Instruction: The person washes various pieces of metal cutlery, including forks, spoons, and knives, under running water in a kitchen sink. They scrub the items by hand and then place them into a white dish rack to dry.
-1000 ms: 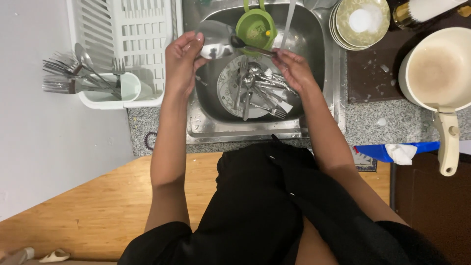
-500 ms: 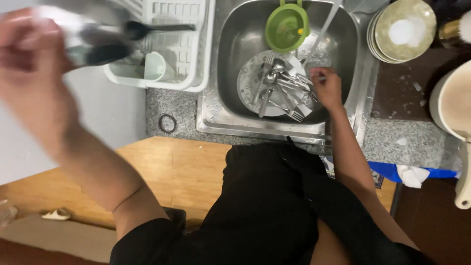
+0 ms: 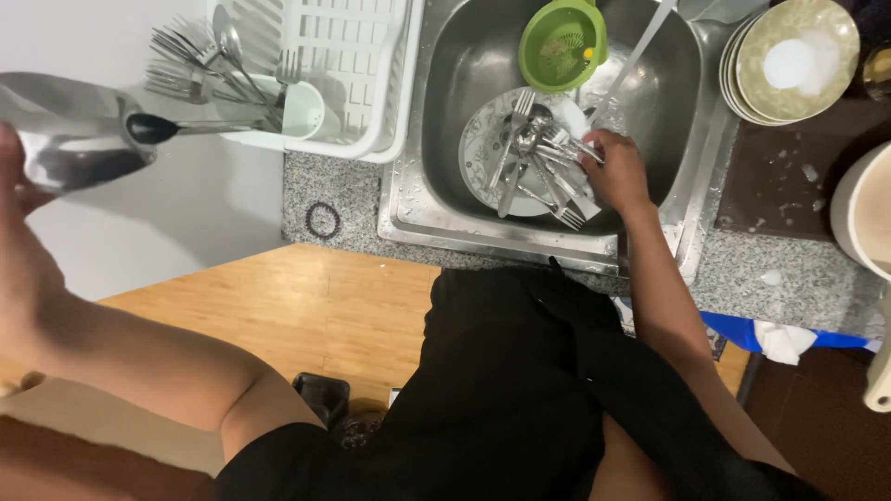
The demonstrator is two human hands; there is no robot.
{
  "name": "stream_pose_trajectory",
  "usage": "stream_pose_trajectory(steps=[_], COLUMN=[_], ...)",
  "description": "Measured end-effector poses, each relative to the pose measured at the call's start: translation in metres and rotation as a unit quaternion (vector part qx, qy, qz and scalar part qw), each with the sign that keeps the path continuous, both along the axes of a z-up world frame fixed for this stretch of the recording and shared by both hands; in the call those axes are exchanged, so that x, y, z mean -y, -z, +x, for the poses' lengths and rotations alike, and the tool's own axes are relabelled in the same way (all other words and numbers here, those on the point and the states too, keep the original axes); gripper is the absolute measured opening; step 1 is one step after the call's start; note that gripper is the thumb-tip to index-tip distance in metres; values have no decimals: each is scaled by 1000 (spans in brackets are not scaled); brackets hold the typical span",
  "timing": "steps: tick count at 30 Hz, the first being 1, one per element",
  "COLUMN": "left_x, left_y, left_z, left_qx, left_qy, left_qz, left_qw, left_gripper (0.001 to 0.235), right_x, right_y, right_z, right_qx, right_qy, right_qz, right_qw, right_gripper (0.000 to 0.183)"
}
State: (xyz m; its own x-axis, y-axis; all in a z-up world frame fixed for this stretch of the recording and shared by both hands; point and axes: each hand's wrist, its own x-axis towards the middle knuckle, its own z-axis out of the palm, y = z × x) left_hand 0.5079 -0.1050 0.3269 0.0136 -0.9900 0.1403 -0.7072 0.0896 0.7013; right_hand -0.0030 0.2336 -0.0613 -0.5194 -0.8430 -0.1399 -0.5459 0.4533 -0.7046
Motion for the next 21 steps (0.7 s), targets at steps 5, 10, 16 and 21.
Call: stream_pose_trajectory(steps=[5, 10, 16, 21], left_x=[48, 73, 88, 51], left_y=[46, 74, 99, 79], left_z=[-7, -35, -61, -99], left_qx=[-64, -47, 367, 339], left_qy=[144, 126, -29, 25], left_qz=[28, -32, -440, -440], left_qw=[987, 990, 819, 831], left_gripper=[24, 16, 33, 24], right_x=[6, 11, 7, -1], right_y=[-14, -24, 6, -1], right_z=[8, 13, 3, -7], right_qx=[7, -2, -87, -130], right_qy=[8, 13, 5, 4], right_qz=[49, 108, 106, 79], right_qw=[999, 994, 991, 988], right_gripper=[24, 35, 35, 19])
